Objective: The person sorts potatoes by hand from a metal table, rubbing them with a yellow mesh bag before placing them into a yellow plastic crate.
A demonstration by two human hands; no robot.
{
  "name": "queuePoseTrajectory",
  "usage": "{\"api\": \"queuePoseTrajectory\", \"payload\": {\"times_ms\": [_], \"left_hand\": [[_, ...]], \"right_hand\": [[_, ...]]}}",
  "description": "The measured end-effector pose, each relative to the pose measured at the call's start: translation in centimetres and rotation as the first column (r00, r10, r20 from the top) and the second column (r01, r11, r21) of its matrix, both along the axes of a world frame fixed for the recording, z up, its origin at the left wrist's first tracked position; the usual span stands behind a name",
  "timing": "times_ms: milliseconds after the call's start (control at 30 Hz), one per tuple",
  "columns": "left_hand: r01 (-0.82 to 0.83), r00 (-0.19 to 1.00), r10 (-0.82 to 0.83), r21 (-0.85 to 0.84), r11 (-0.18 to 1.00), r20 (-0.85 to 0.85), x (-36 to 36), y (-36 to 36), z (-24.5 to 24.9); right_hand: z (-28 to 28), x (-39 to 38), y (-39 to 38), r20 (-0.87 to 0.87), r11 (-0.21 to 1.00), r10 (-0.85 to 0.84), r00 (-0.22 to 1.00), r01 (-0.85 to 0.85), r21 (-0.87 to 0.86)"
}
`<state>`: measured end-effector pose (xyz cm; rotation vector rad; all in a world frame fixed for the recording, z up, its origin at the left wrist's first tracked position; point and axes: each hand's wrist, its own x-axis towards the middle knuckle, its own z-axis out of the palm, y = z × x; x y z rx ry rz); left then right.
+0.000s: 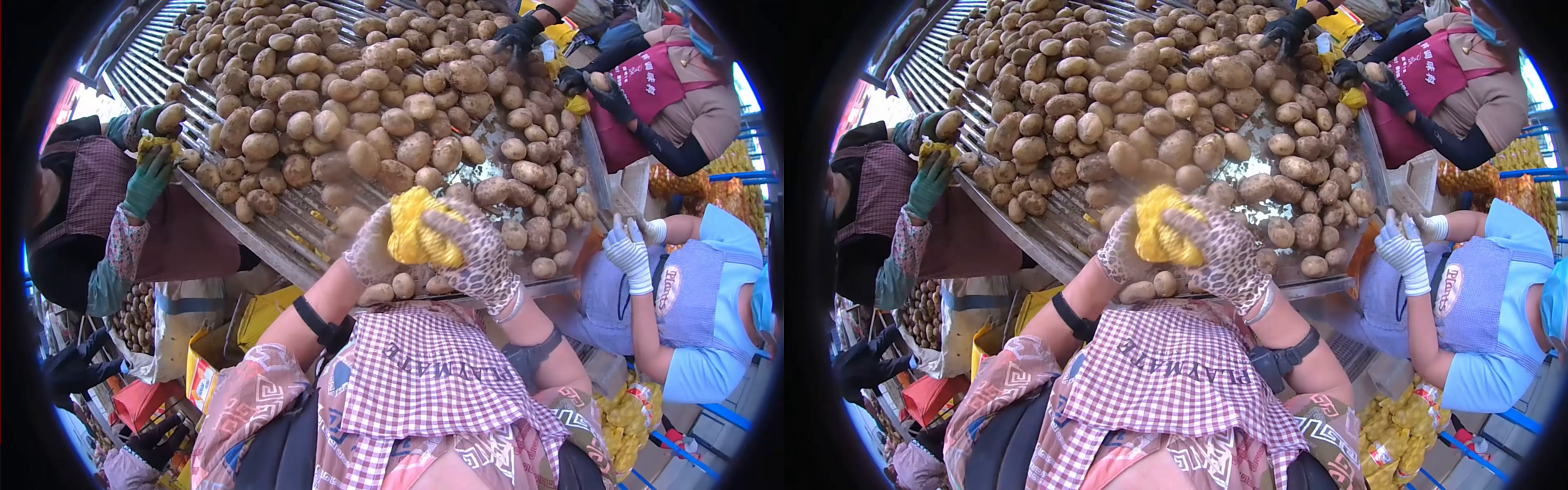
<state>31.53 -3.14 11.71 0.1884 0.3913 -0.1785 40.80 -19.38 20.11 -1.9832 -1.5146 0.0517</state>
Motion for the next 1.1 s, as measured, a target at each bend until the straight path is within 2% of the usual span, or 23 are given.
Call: {"api": "queuePoseTrajectory", "payload": {"times_ms": [67,100,133,200,233,267,333,433,467,500,533,567,600,667,733,800,833,867,900,933,1000,1067,1100], "left_hand": [[-0.123,0.991,0.118,0.081,0.989,0.064,0.1,-0.5,-0.5],[-0.103,0.995,0.104,0.111,0.988,-0.007,-0.1,-0.1,1.2],[-0.115,0.993,0.117,0.110,0.987,-0.009,-0.3,-0.1,1.2],[-0.179,0.976,0.203,0.243,0.953,-0.077,-0.2,0.0,1.2],[-0.183,0.972,0.211,0.233,0.955,-0.104,-0.3,-0.1,1.2],[-0.168,0.973,0.198,0.232,0.958,-0.115,-0.5,-0.3,0.7],[-0.167,0.983,0.181,0.213,0.962,-0.044,0.4,-0.6,-0.6],[-0.186,0.979,0.199,0.201,0.962,-0.048,0.7,-0.7,-1.4],[-0.216,0.972,0.229,0.199,0.956,-0.049,0.6,-0.3,-1.5],[-0.245,0.934,0.291,0.224,0.943,-0.206,0.6,0.0,-1.0],[-0.247,0.931,0.295,0.224,0.943,-0.213,0.3,0.0,-0.2],[-0.263,0.931,0.324,0.308,0.914,-0.168,0.3,0.0,0.7],[-0.277,0.931,0.345,0.385,0.880,-0.121,0.3,-0.4,1.2],[-0.247,0.931,0.309,0.290,0.925,-0.194,0.7,-0.3,0.6],[-0.243,0.969,0.245,0.053,0.969,-0.040,1.1,-0.2,-1.6],[-0.227,0.974,0.227,0.047,0.973,0.010,0.5,0.0,-1.4],[-0.273,0.955,0.285,0.129,0.953,-0.086,0.5,0.1,0.2],[-0.316,0.918,0.354,0.211,0.925,-0.178,0.3,0.1,1.2],[-0.308,0.897,0.391,0.342,0.888,-0.206,-0.2,0.3,1.3],[-0.314,0.894,0.397,0.343,0.885,-0.208,-0.3,0.3,1.5],[-0.315,0.913,0.366,0.256,0.914,-0.181,-0.3,-0.2,2.0],[-0.317,0.937,0.322,0.062,0.946,-0.132,0.4,0.2,-2.0],[-0.239,0.968,0.188,0.401,0.884,0.165,0.1,0.4,-5.1]], "right_hand": [[-2.2,1.4,-0.8,0.083,0.997,0.026,0.996,-0.020,-0.069],[-4.9,3.6,-1.2,-0.282,0.965,-0.263,0.923,0.255,-0.065],[-6.2,5.0,-1.7,-0.592,0.859,-0.479,0.648,0.486,-0.164],[-5.0,5.9,-2.4,-0.399,0.830,-0.519,0.756,0.557,-0.024],[-4.1,5.3,-1.8,-0.299,0.860,-0.472,0.829,0.508,0.052],[-3.0,3.9,-1.3,-0.306,0.853,-0.484,0.820,0.520,0.044],[0.2,1.5,0.3,0.043,0.980,-0.146,0.988,0.139,0.143],[-3.5,-0.1,-1.8,0.017,0.993,0.008,1.000,-0.006,-0.120],[-4.0,0.5,-2.3,0.019,0.993,0.027,0.999,-0.025,-0.117],[-4.6,1.3,-2.8,-0.014,0.954,-0.060,0.998,0.054,-0.296],[-5.1,1.5,-3.4,-0.033,0.871,-0.169,0.985,0.134,-0.472],[-5.3,2.0,-3.5,-0.084,0.897,-0.249,0.965,0.196,-0.397],[-4.4,2.1,-3.0,0.067,0.924,-0.240,0.968,0.249,-0.291],[-0.5,1.1,-0.4,0.021,0.979,-0.193,0.981,0.194,-0.059],[-1.1,0.4,0.9,0.177,1.000,0.011,0.984,-0.016,0.024],[-2.9,1.1,0.0,0.100,0.997,-0.002,0.995,0.009,-0.071],[-4.7,2.6,-0.8,-0.117,0.976,-0.209,0.971,0.198,-0.094],[-5.8,4.5,-1.5,-0.318,0.919,-0.394,0.862,0.360,-0.163],[-5.5,5.2,-1.9,-0.379,0.849,-0.517,0.767,0.516,-0.114],[-2.3,4.9,-1.3,-0.262,0.877,-0.476,0.839,0.473,-0.077],[-1.2,3.3,0.1,-0.079,0.953,-0.276,0.958,0.284,0.104],[-0.2,0.8,1.2,0.207,1.000,0.009,0.978,-0.015,0.025],[-1.2,0.4,1.2,0.227,0.997,0.058,0.972,-0.048,-0.053]]}}
